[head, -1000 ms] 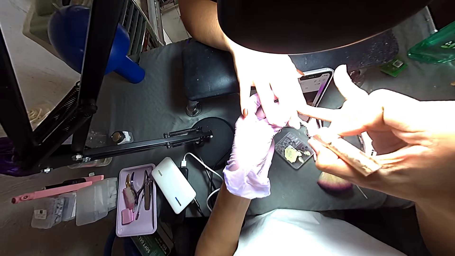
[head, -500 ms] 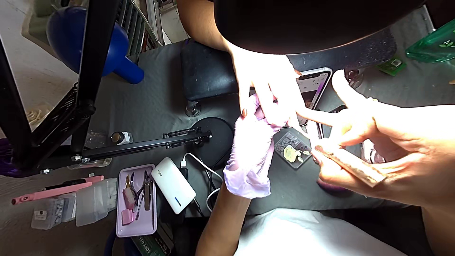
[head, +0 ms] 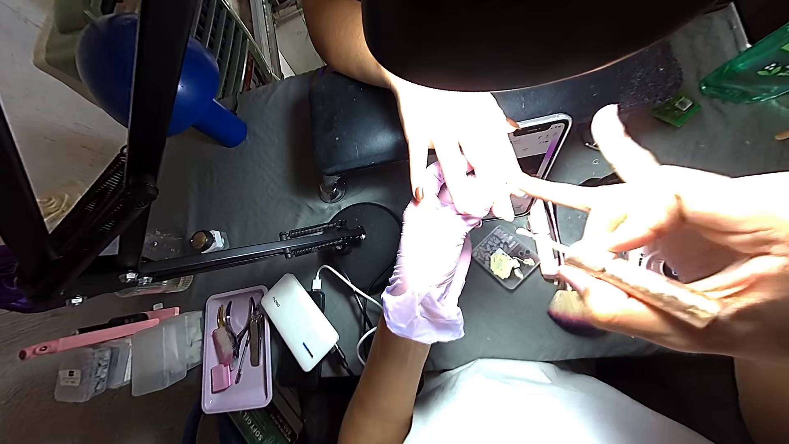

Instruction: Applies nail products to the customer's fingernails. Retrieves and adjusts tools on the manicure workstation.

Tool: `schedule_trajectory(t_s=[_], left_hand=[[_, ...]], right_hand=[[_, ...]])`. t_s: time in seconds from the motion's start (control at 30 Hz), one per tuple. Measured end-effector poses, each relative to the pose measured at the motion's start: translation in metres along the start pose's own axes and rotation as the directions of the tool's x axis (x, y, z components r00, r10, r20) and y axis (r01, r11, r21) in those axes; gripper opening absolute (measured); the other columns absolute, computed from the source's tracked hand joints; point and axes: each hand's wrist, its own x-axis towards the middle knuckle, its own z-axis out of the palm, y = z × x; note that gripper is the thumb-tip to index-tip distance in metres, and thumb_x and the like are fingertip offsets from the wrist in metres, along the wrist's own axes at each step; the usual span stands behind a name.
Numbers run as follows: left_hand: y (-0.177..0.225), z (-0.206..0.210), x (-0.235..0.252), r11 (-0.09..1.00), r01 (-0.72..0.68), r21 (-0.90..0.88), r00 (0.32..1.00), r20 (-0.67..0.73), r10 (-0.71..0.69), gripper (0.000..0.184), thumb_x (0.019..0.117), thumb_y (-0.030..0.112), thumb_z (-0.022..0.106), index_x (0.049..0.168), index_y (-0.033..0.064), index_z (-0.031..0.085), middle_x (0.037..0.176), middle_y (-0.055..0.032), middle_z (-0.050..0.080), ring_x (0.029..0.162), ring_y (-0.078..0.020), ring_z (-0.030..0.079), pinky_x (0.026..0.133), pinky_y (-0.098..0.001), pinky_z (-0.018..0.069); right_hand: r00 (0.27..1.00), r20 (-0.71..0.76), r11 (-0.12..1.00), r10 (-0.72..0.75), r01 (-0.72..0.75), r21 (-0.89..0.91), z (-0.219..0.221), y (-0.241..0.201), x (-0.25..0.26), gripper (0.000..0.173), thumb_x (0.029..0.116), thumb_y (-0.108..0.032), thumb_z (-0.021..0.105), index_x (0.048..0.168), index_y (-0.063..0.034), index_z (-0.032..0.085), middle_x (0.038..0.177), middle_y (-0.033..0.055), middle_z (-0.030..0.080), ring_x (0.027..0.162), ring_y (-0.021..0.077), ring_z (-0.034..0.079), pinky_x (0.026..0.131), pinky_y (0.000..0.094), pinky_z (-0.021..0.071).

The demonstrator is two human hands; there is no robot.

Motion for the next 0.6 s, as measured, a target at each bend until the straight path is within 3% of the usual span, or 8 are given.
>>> schedule_trajectory(t_s=[0.1,0.2,0.27,0.43,0.53,0.6], left_hand=[[0.002,-0.001,0.001,0.999,0.004,0.049,1.000,-0.003,-0.004,0.029,0.1016,-0.001,0.048,0.126,0.0121,0.056,0.100,-0.0031,0.067,0.087,-0.0071,0.065,0.079,-0.0198,0.0538],[0.003,-0.003,0.000,0.995,0.028,0.096,0.999,-0.030,-0.025,0.032,0.0999,0.000,0.053,0.128,0.0124,0.059,0.104,-0.0031,0.068,0.089,-0.0073,0.066,0.079,-0.0196,0.0546],[0.004,-0.005,0.002,0.998,0.050,0.042,0.999,-0.020,-0.049,0.031,0.1008,-0.001,0.052,0.129,0.0119,0.058,0.112,-0.0054,0.068,0.094,-0.0102,0.067,0.083,-0.0225,0.0551],[0.009,-0.003,0.002,0.993,0.102,-0.055,0.994,-0.027,-0.104,0.024,0.1002,-0.002,0.050,0.118,0.0105,0.059,0.093,-0.0045,0.065,0.079,-0.0104,0.064,0.078,-0.0241,0.0553],[0.013,-0.001,0.001,0.991,0.123,-0.044,0.992,-0.036,-0.124,0.026,0.1007,-0.004,0.046,0.122,0.0074,0.057,0.091,-0.0068,0.068,0.079,-0.0127,0.067,0.080,-0.0265,0.0575],[0.014,-0.002,0.000,0.990,0.128,-0.055,0.991,-0.026,-0.130,0.028,0.0994,-0.005,0.046,0.122,0.0036,0.059,0.088,-0.0082,0.069,0.078,-0.0145,0.069,0.082,-0.0295,0.0582]], right_hand=[[0.996,-0.092,1.000,-0.019,0.018,-0.008,-0.017,0.011,-0.012,0.018,0.0831,-0.027,0.077,0.088,-0.0149,0.065,0.084,-0.0057,0.070,0.088,0.0160,0.072,0.113,0.0630,0.0465],[0.986,-0.167,0.998,0.014,-0.023,-0.052,-0.024,0.016,-0.024,0.019,0.0807,-0.022,0.078,0.091,-0.0111,0.066,0.096,0.0044,0.075,0.104,0.0336,0.073,0.115,0.0682,0.0422],[0.978,-0.210,0.997,0.011,-0.027,-0.072,-0.023,0.017,-0.029,0.022,0.0807,-0.022,0.079,0.095,-0.0084,0.068,0.100,0.0083,0.076,0.107,0.0376,0.072,0.115,0.0690,0.0419],[0.967,-0.251,0.999,-0.034,0.023,-0.047,-0.013,0.016,-0.028,0.023,0.0829,-0.023,0.078,0.098,-0.0108,0.066,0.100,0.0038,0.073,0.107,0.0299,0.071,0.117,0.0693,0.0356],[0.962,-0.257,0.996,-0.088,0.077,-0.054,0.004,0.010,-0.015,0.017,0.0847,-0.023,0.077,0.091,-0.0115,0.066,0.093,0.0014,0.072,0.100,0.0265,0.072,0.113,0.0701,0.0419],[0.966,-0.245,0.996,-0.083,0.074,-0.043,0.018,0.002,-0.005,0.016,0.0869,-0.021,0.075,0.090,-0.0124,0.063,0.087,-0.0022,0.069,0.095,0.0183,0.072,0.112,0.0641,0.0457]])
